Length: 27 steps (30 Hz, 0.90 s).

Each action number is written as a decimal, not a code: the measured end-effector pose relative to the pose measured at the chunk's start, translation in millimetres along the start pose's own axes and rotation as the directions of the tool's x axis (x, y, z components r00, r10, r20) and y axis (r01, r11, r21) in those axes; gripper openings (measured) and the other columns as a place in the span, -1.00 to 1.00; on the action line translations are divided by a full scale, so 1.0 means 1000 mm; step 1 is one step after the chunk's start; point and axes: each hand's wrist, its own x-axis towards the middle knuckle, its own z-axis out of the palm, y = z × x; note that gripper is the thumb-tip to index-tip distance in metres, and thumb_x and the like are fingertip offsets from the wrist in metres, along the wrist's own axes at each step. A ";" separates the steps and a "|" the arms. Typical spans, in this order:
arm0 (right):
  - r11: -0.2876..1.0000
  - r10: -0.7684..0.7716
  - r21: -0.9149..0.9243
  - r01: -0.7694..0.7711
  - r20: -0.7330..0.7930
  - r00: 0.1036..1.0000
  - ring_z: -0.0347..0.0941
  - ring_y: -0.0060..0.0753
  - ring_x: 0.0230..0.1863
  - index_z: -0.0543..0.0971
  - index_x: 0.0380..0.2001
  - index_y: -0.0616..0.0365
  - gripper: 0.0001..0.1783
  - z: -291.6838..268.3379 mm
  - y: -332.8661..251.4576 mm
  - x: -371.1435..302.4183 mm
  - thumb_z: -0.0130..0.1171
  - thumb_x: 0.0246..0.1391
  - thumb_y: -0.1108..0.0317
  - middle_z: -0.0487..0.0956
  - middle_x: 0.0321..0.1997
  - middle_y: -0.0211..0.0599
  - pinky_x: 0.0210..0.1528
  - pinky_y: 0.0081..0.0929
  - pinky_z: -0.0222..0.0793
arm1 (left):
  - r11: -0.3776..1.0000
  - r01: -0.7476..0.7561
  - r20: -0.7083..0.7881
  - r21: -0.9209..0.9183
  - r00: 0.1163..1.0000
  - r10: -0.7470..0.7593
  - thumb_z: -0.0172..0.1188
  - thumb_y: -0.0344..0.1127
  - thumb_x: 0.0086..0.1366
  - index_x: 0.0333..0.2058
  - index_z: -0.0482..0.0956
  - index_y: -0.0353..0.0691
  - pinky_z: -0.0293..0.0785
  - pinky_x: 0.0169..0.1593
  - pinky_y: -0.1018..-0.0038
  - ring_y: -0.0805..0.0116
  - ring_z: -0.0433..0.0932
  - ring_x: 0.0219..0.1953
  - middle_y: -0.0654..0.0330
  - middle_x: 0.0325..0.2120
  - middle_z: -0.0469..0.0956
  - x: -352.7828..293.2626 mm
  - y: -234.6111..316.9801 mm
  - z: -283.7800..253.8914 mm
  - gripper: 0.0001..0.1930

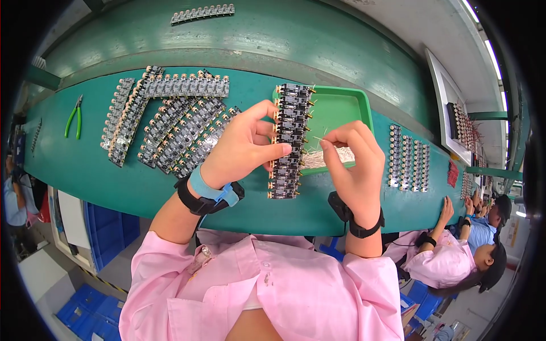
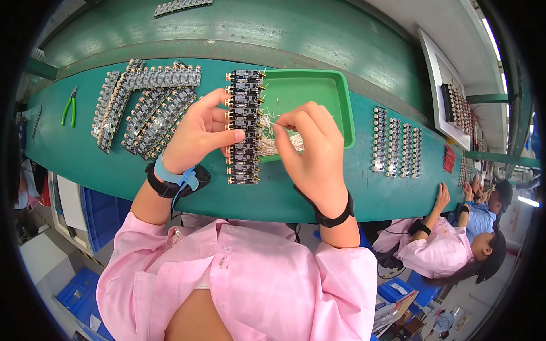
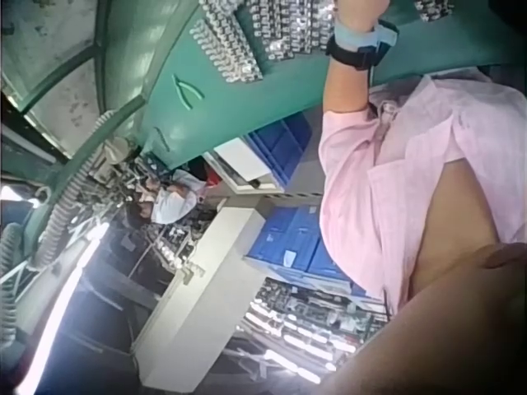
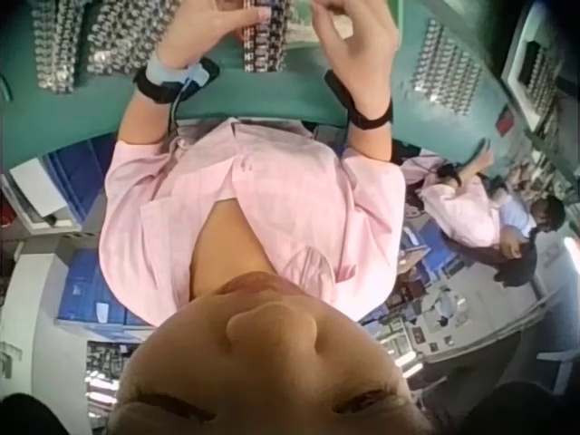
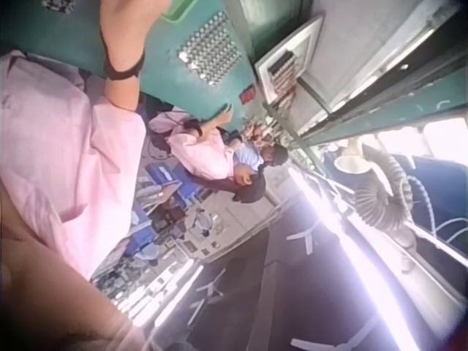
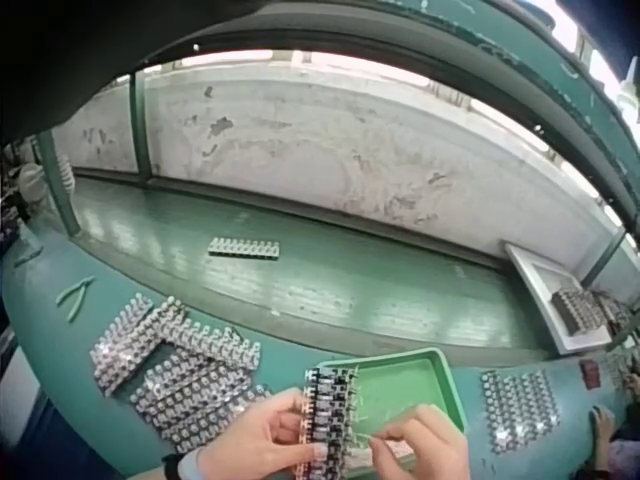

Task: The person picks up a circuit board strip and inserts small pins into it by hand. After filling the strip, the person places it on the table and removes a wrist strap.

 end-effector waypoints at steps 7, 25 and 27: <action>0.999 -0.027 -0.029 0.027 -0.009 1.000 0.36 -0.41 -0.51 0.42 -0.57 0.29 -0.85 0.006 -0.002 0.002 0.13 -0.28 0.68 0.39 -0.55 -0.28 -0.44 -0.59 0.28 | 1.000 0.012 0.009 -0.004 1.000 -0.012 0.17 -0.54 0.05 -0.23 0.26 -0.25 0.40 -0.59 0.66 0.59 0.47 -0.59 0.19 -0.48 0.53 -0.001 0.002 0.002 -0.68; 0.999 -0.046 -0.027 0.045 -0.043 0.998 0.28 -0.26 -0.54 0.39 -0.61 0.20 -0.81 0.010 0.000 0.003 0.17 -0.36 0.63 0.33 -0.58 -0.29 -0.53 -0.42 0.18 | 1.000 0.004 0.023 0.001 1.000 -0.004 0.17 -0.55 0.05 -0.23 0.28 -0.24 0.38 -0.59 0.69 0.62 0.47 -0.59 0.20 -0.50 0.53 -0.002 0.002 0.002 -0.68; 0.998 -0.046 -0.038 0.044 -0.046 0.998 0.27 -0.26 -0.55 0.39 -0.62 0.19 -0.81 0.010 0.000 0.003 0.17 -0.37 0.63 0.33 -0.59 -0.30 -0.53 -0.42 0.17 | 1.000 0.013 0.038 0.005 0.999 -0.013 0.18 -0.53 0.05 -0.21 0.26 -0.24 0.38 -0.57 0.68 0.60 0.48 -0.56 0.19 -0.47 0.53 -0.002 0.004 0.002 -0.66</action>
